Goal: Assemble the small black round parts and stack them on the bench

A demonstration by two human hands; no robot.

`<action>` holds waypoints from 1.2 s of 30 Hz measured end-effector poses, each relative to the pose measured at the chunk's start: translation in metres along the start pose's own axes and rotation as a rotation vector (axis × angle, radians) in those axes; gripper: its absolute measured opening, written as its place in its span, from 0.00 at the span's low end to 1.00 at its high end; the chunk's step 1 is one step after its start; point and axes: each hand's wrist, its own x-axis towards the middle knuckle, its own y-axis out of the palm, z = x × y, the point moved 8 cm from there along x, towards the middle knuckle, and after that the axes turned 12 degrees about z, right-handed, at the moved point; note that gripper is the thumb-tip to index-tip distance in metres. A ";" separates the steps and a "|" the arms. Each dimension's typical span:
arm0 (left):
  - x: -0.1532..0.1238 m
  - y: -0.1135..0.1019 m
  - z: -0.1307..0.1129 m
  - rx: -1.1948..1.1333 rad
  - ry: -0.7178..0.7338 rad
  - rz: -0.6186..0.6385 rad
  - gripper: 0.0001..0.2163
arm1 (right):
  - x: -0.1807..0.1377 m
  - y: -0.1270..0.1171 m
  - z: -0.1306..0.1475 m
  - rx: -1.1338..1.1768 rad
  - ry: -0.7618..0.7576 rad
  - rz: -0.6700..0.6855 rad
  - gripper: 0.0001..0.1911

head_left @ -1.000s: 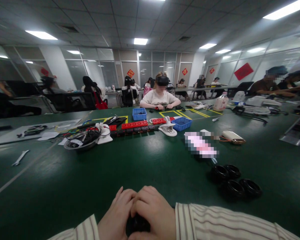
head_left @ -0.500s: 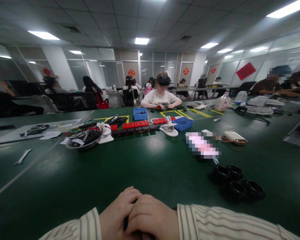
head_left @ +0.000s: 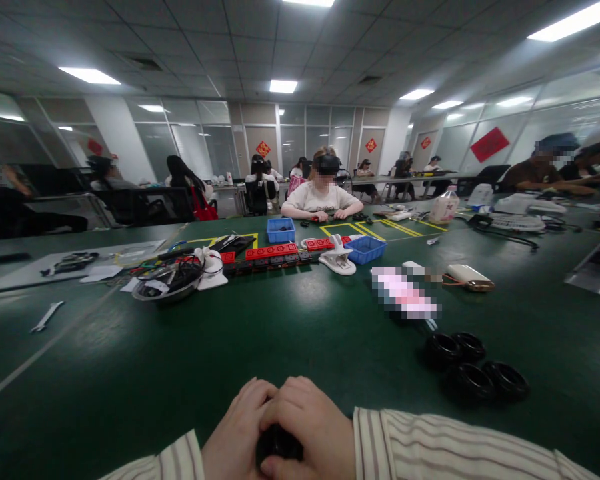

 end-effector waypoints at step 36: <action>0.003 -0.013 -0.023 -0.038 0.278 0.121 0.15 | -0.001 -0.004 0.027 0.104 -0.412 0.023 0.16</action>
